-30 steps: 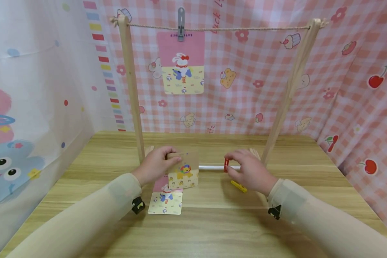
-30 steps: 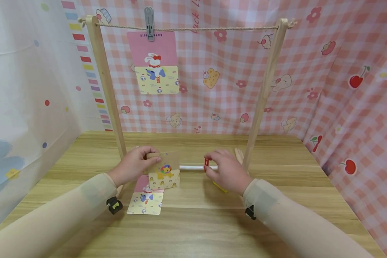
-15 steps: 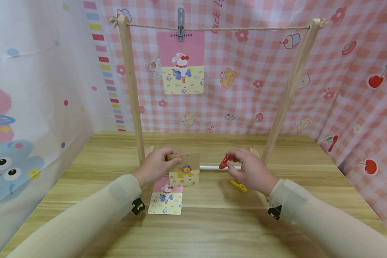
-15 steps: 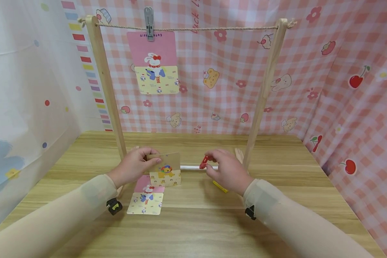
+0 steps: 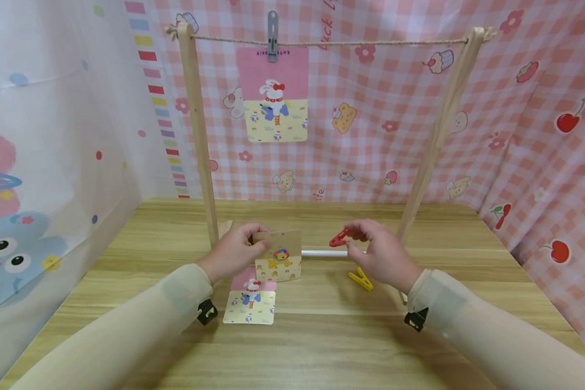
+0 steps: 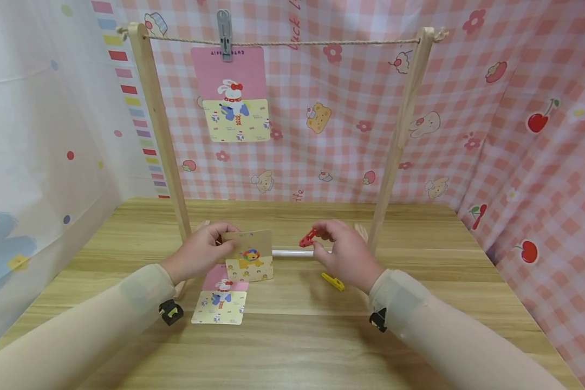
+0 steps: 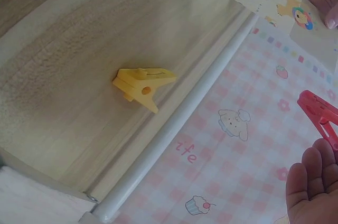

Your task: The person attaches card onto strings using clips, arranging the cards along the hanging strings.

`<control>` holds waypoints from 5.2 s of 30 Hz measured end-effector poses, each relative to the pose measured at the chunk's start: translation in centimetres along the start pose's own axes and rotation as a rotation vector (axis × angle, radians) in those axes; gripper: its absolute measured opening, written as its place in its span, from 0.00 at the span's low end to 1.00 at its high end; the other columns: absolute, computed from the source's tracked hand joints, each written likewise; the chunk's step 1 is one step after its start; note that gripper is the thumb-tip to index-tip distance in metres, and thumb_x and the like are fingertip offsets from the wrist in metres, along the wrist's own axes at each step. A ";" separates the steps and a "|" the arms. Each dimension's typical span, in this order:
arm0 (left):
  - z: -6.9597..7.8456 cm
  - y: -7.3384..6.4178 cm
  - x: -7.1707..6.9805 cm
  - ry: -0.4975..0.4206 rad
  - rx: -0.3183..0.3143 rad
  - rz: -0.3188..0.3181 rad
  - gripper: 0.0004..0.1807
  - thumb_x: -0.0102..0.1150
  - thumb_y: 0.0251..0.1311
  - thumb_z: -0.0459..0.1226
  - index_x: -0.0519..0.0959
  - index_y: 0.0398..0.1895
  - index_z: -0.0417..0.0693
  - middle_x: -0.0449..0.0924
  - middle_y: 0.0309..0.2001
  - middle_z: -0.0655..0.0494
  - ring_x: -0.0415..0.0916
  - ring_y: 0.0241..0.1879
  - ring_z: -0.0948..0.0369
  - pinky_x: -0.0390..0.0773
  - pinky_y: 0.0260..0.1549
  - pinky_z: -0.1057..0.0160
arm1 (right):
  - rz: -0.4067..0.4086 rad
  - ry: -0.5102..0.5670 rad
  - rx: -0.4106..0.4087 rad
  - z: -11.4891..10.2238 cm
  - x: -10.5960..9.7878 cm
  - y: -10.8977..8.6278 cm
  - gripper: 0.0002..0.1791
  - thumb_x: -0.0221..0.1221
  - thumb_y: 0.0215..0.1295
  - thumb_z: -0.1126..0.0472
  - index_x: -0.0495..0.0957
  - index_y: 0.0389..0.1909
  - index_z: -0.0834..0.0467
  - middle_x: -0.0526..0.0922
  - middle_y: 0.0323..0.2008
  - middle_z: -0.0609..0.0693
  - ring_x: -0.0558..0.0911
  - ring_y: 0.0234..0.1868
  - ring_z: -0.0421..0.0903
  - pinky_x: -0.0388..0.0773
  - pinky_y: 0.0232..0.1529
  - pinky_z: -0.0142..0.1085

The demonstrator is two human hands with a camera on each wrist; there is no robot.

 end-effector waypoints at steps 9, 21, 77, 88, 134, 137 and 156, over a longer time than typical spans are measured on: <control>0.5 0.1 -0.1 0.033 0.001 0.035 0.06 0.60 0.76 0.41 0.81 0.46 0.51 0.76 0.35 0.54 0.71 0.32 0.58 0.74 0.29 0.65 | 0.040 0.065 0.017 -0.1 -0.2 0.0 0.15 0.64 0.69 0.68 0.81 0.55 0.65 0.86 0.47 0.58 0.83 0.49 0.52 0.82 0.55 0.52; 1.7 0.5 -0.1 0.058 0.014 0.074 0.07 0.61 0.75 0.44 0.82 0.45 0.53 0.76 0.34 0.54 0.72 0.33 0.57 0.75 0.31 0.63 | 0.093 0.092 0.008 -0.5 -0.5 0.3 0.13 0.64 0.69 0.68 0.82 0.53 0.64 0.86 0.45 0.57 0.82 0.47 0.54 0.81 0.54 0.50; 9.1 4.7 -1.5 0.162 0.174 0.143 0.16 0.57 0.78 0.44 0.75 0.30 0.48 0.72 0.27 0.54 0.66 0.25 0.58 0.69 0.26 0.62 | 0.307 0.114 -0.120 -2.7 -5.0 3.0 0.12 0.62 0.68 0.71 0.81 0.51 0.66 0.84 0.44 0.58 0.79 0.42 0.46 0.74 0.44 0.24; 11.5 5.2 -1.3 0.168 0.187 0.171 0.14 0.57 0.78 0.44 0.76 0.32 0.48 0.73 0.28 0.54 0.67 0.27 0.58 0.69 0.27 0.62 | 0.355 0.121 -0.161 -3.5 -6.3 3.9 0.12 0.62 0.67 0.72 0.82 0.50 0.68 0.85 0.43 0.58 0.79 0.41 0.43 0.76 0.42 0.26; 17.7 5.2 -1.4 0.170 0.197 0.208 0.08 0.59 0.77 0.45 0.84 0.43 0.52 0.85 0.37 0.57 0.74 0.33 0.59 0.74 0.29 0.64 | 0.475 0.123 -0.236 -6.4 -10.5 5.3 0.14 0.59 0.71 0.70 0.80 0.55 0.68 0.84 0.46 0.58 0.77 0.42 0.38 0.74 0.42 0.25; 18.1 5.3 -1.6 0.181 0.208 0.222 0.09 0.58 0.78 0.45 0.83 0.42 0.52 0.84 0.37 0.57 0.74 0.33 0.59 0.74 0.30 0.64 | 0.492 0.115 -0.248 -6.6 -10.8 5.3 0.14 0.59 0.71 0.69 0.80 0.55 0.69 0.84 0.47 0.59 0.77 0.43 0.37 0.74 0.45 0.25; 20.8 6.0 -2.9 0.159 0.278 0.317 0.10 0.60 0.77 0.46 0.82 0.42 0.50 0.83 0.37 0.56 0.70 0.32 0.61 0.71 0.30 0.67 | 0.568 0.071 -0.283 -8.0 -12.8 6.2 0.14 0.59 0.73 0.67 0.80 0.56 0.67 0.84 0.47 0.57 0.76 0.44 0.33 0.74 0.47 0.24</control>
Point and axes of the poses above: each hand's wrist, its own y-axis towards the middle knuckle, its own x-axis out of the palm, z = x × y, the point moved 1 cm from there along y, towards the middle knuckle
